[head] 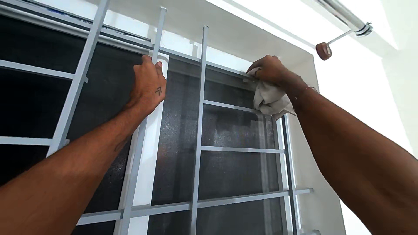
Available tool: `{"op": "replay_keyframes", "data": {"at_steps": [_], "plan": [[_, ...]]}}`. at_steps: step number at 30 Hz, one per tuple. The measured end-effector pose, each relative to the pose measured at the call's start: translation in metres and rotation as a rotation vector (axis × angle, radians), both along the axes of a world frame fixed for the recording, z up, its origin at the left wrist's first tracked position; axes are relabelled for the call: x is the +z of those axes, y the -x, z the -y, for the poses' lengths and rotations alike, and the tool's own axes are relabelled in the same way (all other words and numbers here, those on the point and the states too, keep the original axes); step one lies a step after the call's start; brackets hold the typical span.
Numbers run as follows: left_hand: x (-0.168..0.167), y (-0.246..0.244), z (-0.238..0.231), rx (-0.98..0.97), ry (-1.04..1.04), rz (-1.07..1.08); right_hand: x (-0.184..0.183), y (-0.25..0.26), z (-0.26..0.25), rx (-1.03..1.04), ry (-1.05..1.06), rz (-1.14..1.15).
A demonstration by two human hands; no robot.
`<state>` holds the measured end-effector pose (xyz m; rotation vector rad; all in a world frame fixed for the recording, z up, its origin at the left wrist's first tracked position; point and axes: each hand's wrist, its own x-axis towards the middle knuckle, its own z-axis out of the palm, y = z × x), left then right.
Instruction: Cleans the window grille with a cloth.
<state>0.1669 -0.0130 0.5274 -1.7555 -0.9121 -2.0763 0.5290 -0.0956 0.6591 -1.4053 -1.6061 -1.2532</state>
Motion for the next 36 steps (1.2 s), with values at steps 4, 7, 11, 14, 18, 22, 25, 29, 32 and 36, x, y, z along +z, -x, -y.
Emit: {"op": "replay_keyframes", "data": {"at_steps": [4, 7, 11, 14, 18, 22, 25, 29, 32, 36], "plan": [[0.000, -0.002, 0.001, 0.018, -0.007, -0.004, 0.001, 0.023, 0.002, 0.078, 0.035, 0.035], [0.000, -0.002, 0.001, 0.014, -0.007, 0.005, 0.004, 0.043, -0.001, 0.104, 0.029, 0.070], [0.000, -0.002, 0.001, 0.022, 0.000, 0.006, 0.005, 0.078, -0.004, 0.227, 0.007, 0.112], [0.000, -0.002, 0.001, 0.028, -0.003, 0.004, 0.003, 0.113, -0.009, 0.324, -0.014, 0.157], [-0.001, -0.001, 0.001, 0.039, -0.003, -0.012, -0.012, 0.128, -0.021, 0.300, -0.123, 0.200], [-0.002, -0.001, 0.000, 0.042, -0.004, -0.016, -0.050, 0.103, -0.036, 0.308, -0.353, 0.324], [-0.003, -0.002, 0.001, 0.054, -0.011, -0.023, -0.062, 0.090, -0.044, 0.276, -0.471, 0.384], [-0.004, -0.001, 0.001, 0.053, -0.007, -0.030, -0.058, 0.107, -0.046, 0.305, -0.499, 0.592], [-0.003, 0.000, -0.002, 0.031, -0.022, -0.026, -0.055, 0.116, -0.043, 0.218, -0.476, 0.748], [0.000, 0.001, -0.004, 0.025, -0.006, -0.026, -0.066, 0.089, -0.047, -0.085, -0.470, 0.778]]}}
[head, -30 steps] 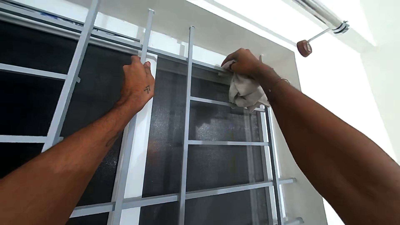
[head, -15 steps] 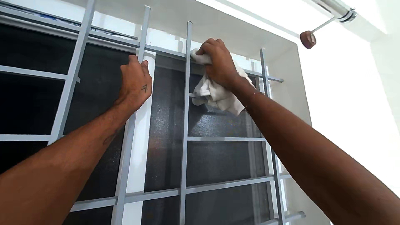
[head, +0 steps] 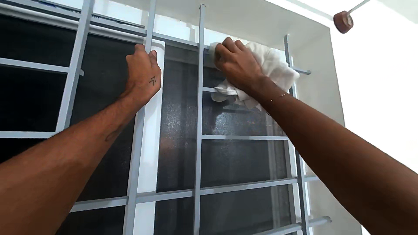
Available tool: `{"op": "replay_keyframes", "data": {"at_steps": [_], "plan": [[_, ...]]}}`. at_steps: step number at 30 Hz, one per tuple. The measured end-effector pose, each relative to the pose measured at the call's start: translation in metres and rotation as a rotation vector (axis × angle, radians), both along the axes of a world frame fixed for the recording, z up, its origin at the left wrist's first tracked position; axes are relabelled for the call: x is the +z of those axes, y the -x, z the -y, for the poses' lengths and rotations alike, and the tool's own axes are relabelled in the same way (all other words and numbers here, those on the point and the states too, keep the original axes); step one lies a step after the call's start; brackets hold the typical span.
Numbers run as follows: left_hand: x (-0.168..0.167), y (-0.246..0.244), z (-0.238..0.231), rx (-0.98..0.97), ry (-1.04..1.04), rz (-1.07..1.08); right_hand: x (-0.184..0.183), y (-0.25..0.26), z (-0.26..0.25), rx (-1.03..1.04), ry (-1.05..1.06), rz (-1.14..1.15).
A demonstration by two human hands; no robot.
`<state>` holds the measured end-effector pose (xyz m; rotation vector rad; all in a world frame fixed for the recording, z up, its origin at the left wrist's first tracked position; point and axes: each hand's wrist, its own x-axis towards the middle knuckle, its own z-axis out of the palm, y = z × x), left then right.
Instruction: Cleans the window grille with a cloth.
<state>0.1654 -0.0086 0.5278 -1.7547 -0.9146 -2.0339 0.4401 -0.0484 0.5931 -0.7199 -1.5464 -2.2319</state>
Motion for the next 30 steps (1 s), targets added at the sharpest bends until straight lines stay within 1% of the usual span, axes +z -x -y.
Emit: {"op": "replay_keyframes", "data": {"at_steps": [2, 4, 7, 10, 12, 14, 17, 19, 25, 30], "plan": [[-0.001, -0.001, 0.000, 0.002, 0.001, -0.007, -0.009, -0.016, -0.007, 0.036, -0.060, -0.126], [-0.001, -0.001, -0.001, 0.013, -0.009, -0.005, -0.013, -0.017, -0.007, 0.079, -0.081, -0.214], [-0.001, -0.001, -0.003, 0.032, -0.027, -0.018, -0.011, -0.003, -0.009, 0.170, -0.116, -0.176], [0.001, -0.001, -0.001, 0.041, -0.024, -0.015, -0.003, 0.030, -0.003, 0.214, -0.063, -0.092], [0.000, 0.000, -0.001, 0.047, -0.012, -0.028, -0.001, 0.046, -0.005, 0.199, -0.037, -0.121], [0.000, 0.000, -0.001, 0.054, -0.010, -0.037, -0.003, 0.048, -0.005, 0.151, -0.003, -0.190], [0.001, 0.001, -0.001, 0.050, -0.012, -0.038, -0.008, 0.035, -0.007, 0.040, -0.057, -0.218], [0.001, 0.001, -0.001, 0.044, -0.012, -0.041, -0.010, 0.018, -0.009, 0.004, -0.107, -0.280], [0.000, -0.001, -0.002, 0.054, -0.008, -0.034, -0.015, -0.019, -0.007, -0.020, -0.131, -0.537], [0.000, 0.001, -0.006, 0.038, -0.020, -0.035, -0.014, -0.043, -0.002, -0.056, -0.071, -0.837]]}}
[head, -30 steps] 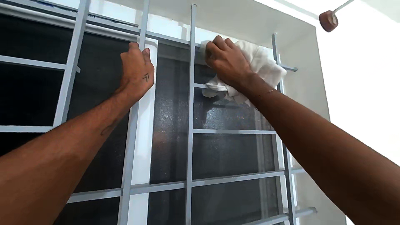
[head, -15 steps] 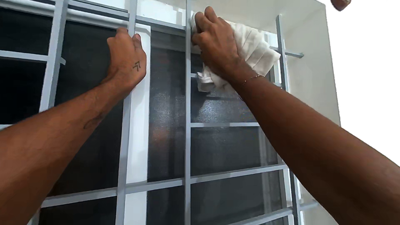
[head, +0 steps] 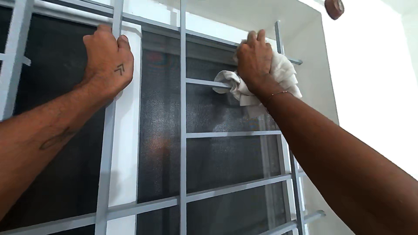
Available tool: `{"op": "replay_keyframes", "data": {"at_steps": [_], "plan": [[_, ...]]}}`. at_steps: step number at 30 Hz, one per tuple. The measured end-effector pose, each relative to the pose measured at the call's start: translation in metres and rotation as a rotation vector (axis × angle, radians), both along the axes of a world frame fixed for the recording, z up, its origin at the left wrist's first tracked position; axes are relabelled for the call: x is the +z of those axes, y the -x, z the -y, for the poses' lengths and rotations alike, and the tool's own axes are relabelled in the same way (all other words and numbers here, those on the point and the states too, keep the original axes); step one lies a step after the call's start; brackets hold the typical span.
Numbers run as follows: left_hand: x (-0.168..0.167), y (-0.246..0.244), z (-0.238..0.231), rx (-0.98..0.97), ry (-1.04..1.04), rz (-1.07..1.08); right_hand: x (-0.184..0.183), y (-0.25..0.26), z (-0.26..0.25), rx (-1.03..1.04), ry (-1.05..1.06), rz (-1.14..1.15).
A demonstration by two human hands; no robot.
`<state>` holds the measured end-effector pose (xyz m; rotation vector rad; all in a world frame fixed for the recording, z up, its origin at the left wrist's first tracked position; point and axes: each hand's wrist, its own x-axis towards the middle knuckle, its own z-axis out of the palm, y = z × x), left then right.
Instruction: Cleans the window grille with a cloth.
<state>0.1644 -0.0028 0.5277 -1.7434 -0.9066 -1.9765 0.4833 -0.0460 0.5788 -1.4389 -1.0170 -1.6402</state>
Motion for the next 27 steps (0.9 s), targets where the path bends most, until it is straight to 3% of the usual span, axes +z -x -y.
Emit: {"op": "replay_keyframes", "data": {"at_steps": [4, 7, 13, 20, 27], "plan": [[0.000, -0.001, -0.001, -0.025, -0.003, 0.008, -0.004, -0.055, 0.008, 0.000, 0.026, -0.235], [-0.001, -0.003, 0.002, -0.021, -0.012, 0.017, -0.003, -0.095, 0.006, 0.018, -0.030, -0.210], [-0.001, -0.001, 0.002, -0.029, -0.005, 0.019, -0.010, -0.078, 0.007, 0.160, -0.082, -0.242], [-0.002, -0.001, 0.004, -0.007, -0.006, 0.006, -0.017, -0.075, 0.003, 0.395, -0.115, 0.089], [-0.004, -0.004, 0.006, 0.002, -0.021, 0.014, -0.011, 0.000, -0.004, 0.480, -0.114, 0.441]]}}
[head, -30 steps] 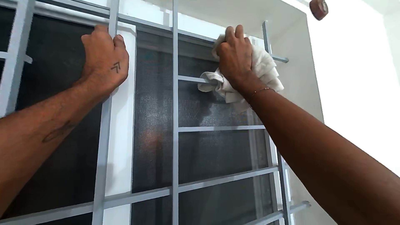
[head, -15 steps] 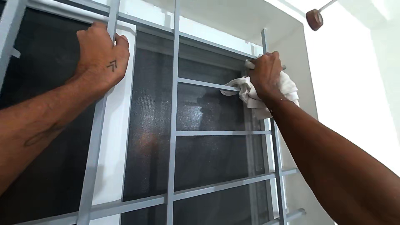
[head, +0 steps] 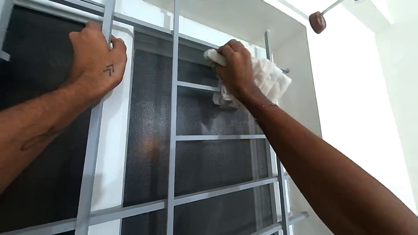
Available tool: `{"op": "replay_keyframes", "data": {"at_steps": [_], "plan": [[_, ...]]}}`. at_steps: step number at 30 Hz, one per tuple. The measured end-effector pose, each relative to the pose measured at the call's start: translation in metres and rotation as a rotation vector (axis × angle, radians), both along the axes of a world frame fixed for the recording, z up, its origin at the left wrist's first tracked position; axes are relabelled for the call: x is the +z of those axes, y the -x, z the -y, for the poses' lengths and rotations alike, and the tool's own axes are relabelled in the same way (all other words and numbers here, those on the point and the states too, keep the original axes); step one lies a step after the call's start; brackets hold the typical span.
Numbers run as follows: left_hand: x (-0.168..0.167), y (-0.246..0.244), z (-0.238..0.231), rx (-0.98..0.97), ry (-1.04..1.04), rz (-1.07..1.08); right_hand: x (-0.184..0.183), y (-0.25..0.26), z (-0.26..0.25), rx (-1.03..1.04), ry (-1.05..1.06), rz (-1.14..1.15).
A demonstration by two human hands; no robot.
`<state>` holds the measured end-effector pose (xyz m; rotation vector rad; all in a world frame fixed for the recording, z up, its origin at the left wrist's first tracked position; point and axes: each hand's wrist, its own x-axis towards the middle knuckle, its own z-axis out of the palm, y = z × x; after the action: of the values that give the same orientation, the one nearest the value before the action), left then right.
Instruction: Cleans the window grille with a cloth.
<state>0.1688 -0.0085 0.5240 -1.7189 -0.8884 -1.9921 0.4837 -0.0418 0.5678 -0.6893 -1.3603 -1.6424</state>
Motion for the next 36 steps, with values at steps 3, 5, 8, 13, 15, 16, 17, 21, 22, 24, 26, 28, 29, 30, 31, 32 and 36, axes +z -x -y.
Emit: {"op": "replay_keyframes", "data": {"at_steps": [3, 5, 8, 13, 15, 16, 17, 21, 22, 24, 26, 28, 29, 30, 31, 32, 36], "plan": [[0.000, 0.000, 0.002, 0.013, 0.006, -0.006, 0.006, 0.042, -0.004, 0.010, -0.072, 0.148], [0.000, 0.001, 0.002, 0.032, 0.006, -0.009, 0.008, 0.063, -0.004, 0.000, -0.090, 0.195], [0.000, 0.001, 0.003, 0.047, 0.003, -0.015, 0.013, 0.069, -0.007, -0.075, -0.147, 0.155], [-0.001, -0.001, 0.007, 0.044, 0.010, -0.004, 0.005, 0.029, 0.006, -0.150, -0.026, -0.171], [-0.001, 0.000, 0.006, 0.039, 0.010, 0.005, 0.003, 0.007, 0.012, -0.171, 0.070, -0.319], [-0.001, 0.000, 0.006, 0.030, 0.012, 0.005, 0.003, -0.008, 0.013, -0.160, 0.101, -0.418], [-0.001, 0.000, 0.006, 0.021, 0.016, 0.006, 0.005, -0.023, 0.015, -0.135, 0.138, -0.528], [-0.001, 0.001, 0.006, 0.010, 0.029, 0.001, 0.001, -0.071, 0.024, 0.007, 0.143, -0.830], [-0.001, 0.001, 0.006, 0.006, 0.026, -0.002, -0.001, -0.075, 0.024, 0.038, 0.122, -0.860], [0.001, 0.002, 0.005, 0.005, 0.014, -0.004, -0.003, -0.075, 0.023, 0.078, 0.068, -0.879], [0.001, 0.002, 0.004, 0.002, 0.002, -0.008, -0.006, -0.073, 0.017, 0.115, -0.023, -0.879], [0.000, 0.002, 0.004, -0.009, 0.001, -0.011, -0.008, -0.071, 0.011, 0.162, -0.160, -0.889], [-0.001, 0.001, 0.003, -0.012, 0.000, -0.011, -0.009, -0.070, 0.010, 0.200, -0.228, -0.902], [-0.001, 0.001, 0.003, -0.015, 0.003, -0.007, -0.008, -0.069, 0.010, 0.237, -0.288, -0.923], [-0.002, 0.001, 0.002, -0.014, 0.001, -0.003, -0.007, -0.067, 0.011, 0.263, -0.333, -0.954], [-0.001, 0.001, 0.001, -0.012, -0.004, 0.003, -0.004, -0.066, 0.012, 0.264, -0.373, -0.990], [-0.001, 0.001, 0.001, -0.009, -0.011, -0.004, 0.007, -0.068, 0.018, 0.258, -0.417, -1.051]]}}
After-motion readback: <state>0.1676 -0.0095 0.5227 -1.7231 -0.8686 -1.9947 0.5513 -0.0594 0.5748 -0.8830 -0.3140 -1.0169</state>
